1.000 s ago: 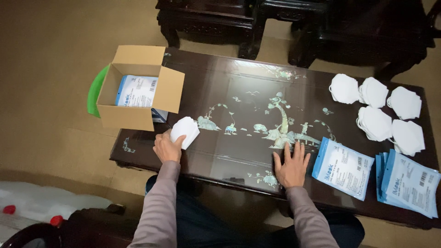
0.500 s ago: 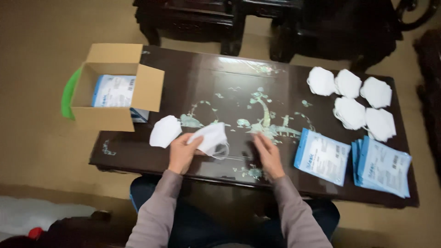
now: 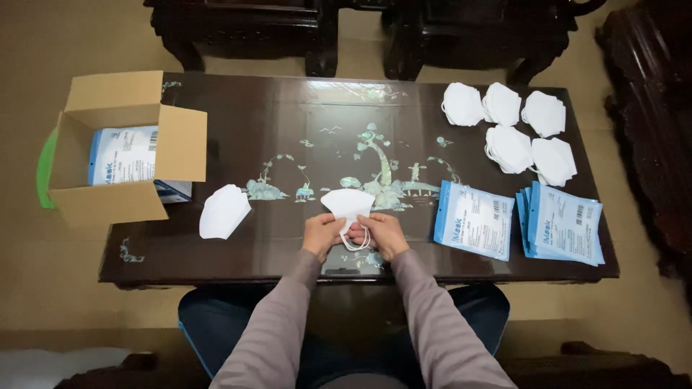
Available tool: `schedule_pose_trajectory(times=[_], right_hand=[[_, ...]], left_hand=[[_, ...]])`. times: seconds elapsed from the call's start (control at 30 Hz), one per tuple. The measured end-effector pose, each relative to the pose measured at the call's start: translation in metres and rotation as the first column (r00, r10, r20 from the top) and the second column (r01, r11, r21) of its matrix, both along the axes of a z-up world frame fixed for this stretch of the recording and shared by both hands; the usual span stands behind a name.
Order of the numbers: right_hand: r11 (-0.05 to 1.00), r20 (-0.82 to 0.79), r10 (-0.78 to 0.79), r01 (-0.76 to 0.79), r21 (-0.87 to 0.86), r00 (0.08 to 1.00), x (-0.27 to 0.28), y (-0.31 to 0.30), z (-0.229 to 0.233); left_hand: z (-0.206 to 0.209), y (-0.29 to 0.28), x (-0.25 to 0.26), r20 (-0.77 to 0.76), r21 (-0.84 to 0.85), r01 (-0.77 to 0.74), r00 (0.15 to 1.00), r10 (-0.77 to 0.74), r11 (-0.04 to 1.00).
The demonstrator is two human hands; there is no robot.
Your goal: Packaging individual face masks into plastic sleeves and stacking them on a table
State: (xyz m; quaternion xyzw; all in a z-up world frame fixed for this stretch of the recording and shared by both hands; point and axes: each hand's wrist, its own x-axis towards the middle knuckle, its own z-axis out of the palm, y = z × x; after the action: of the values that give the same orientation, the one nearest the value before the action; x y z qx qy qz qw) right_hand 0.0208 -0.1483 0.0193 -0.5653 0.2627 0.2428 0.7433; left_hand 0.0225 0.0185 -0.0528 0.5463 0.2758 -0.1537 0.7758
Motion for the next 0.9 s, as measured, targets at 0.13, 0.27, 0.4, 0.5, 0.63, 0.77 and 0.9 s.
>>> schedule_pose_trajectory(times=[0.13, 0.27, 0.4, 0.5, 0.63, 0.77, 0.9], right_hand=[[0.999, -0.001, 0.005, -0.005, 0.034, 1.0, -0.004, -0.002, 0.011], [0.995, 0.023, -0.002, 0.0, 0.095, 1.0, -0.007, -0.012, 0.007], [0.972, -0.054, -0.053, 0.064, 0.225, 0.997, 0.0, -0.026, 0.014], [0.998, 0.018, -0.017, 0.016, 0.066, 1.0, -0.008, -0.019, 0.007], [0.983, 0.11, 0.041, -0.02, -0.184, 0.993, -0.008, -0.009, -0.024], [0.933, 0.181, -0.159, 0.208, -0.294, 0.97, -0.013, 0.007, -0.05], [0.757, 0.416, 0.091, 0.209, -0.619, 0.905, -0.032, 0.016, -0.006]], left_hand=[[-0.001, 0.004, 0.0, -0.015, 0.022, 0.03, 0.999, -0.03, 0.999], [0.004, 0.007, -0.013, 0.126, 0.101, 0.101, 0.986, -0.113, 0.99], [0.028, 0.014, -0.021, 0.285, 0.187, 0.165, 0.934, -0.214, 0.968], [0.058, 0.014, -0.027, 0.226, 0.127, 0.179, 0.952, -0.204, 0.976], [0.072, 0.016, -0.028, 0.297, 0.074, 0.14, 0.942, -0.156, 0.987], [0.096, -0.001, -0.036, -0.01, -0.324, -0.053, 0.999, 0.053, 0.945], [0.05, -0.018, -0.028, 0.002, -0.079, -0.24, 0.97, 0.241, 0.967]])
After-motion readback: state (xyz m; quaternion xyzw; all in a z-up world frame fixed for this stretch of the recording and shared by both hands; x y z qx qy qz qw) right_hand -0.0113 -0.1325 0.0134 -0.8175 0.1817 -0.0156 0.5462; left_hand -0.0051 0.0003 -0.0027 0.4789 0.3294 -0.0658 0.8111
